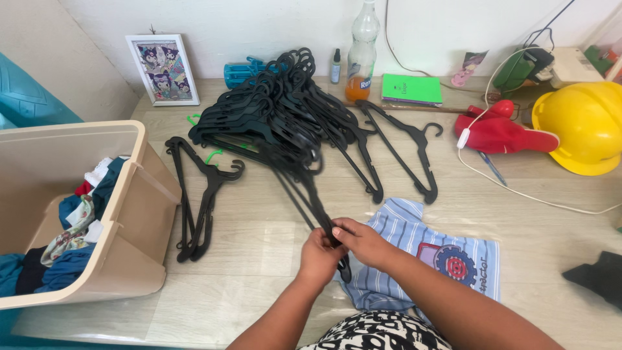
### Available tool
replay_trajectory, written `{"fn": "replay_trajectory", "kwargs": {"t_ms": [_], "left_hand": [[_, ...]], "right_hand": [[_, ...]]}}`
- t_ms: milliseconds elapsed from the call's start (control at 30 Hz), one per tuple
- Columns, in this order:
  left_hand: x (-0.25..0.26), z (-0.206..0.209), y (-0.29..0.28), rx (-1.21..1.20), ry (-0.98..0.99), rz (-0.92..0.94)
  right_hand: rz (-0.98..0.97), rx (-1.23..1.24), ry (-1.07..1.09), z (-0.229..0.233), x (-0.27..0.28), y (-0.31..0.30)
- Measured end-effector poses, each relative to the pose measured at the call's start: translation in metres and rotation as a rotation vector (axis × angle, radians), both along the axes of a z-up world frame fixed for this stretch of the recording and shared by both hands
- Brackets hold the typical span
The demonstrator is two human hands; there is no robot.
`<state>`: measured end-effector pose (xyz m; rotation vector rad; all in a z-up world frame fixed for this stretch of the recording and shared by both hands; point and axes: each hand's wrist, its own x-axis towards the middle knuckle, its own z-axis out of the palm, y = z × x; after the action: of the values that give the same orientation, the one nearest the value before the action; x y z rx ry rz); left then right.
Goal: The person takes two children's shirts from a plastic bin, smooths them on a table, buttons them, places each on a hanger, and hangs them on a balcony railing. The first shirt is black with yellow sleeves and cartoon graphics; the second is light blue with stripes and a tractor graphic.
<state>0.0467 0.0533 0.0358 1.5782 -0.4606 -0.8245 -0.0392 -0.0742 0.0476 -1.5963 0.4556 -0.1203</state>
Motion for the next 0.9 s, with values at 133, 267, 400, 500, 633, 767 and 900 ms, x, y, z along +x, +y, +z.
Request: {"fn": "replay_trajectory", "kwargs": {"t_ms": [133, 267, 400, 500, 633, 767, 900], "left_hand": [[-0.011, 0.013, -0.001, 0.097, -0.093, -0.101], [-0.016, 0.006, -0.004, -0.010, 0.019, -0.121], [-0.008, -0.012, -0.008, -0.007, -0.087, -0.046], [0.006, -0.020, -0.003, 0.105, -0.205, 0.027], [0.027, -0.027, 0.002, 0.023, -0.241, 0.138], [0.051, -0.016, 0.008, 0.084, -0.322, 0.254], [0.079, 0.003, 0.020, 0.341, -0.470, 0.314]], "right_hand": [[-0.148, 0.111, 0.131, 0.002, -0.005, -0.006], [-0.189, 0.301, 0.127, -0.002, -0.015, -0.020], [-0.241, 0.302, 0.092, -0.013, -0.027, -0.030], [-0.309, 0.113, 0.171, -0.020, -0.038, -0.037], [-0.366, -0.121, 0.274, -0.032, -0.056, -0.042], [-0.499, 0.007, 0.256, -0.048, -0.062, -0.050], [-0.584, 0.117, 0.182, -0.049, -0.077, -0.062]]}}
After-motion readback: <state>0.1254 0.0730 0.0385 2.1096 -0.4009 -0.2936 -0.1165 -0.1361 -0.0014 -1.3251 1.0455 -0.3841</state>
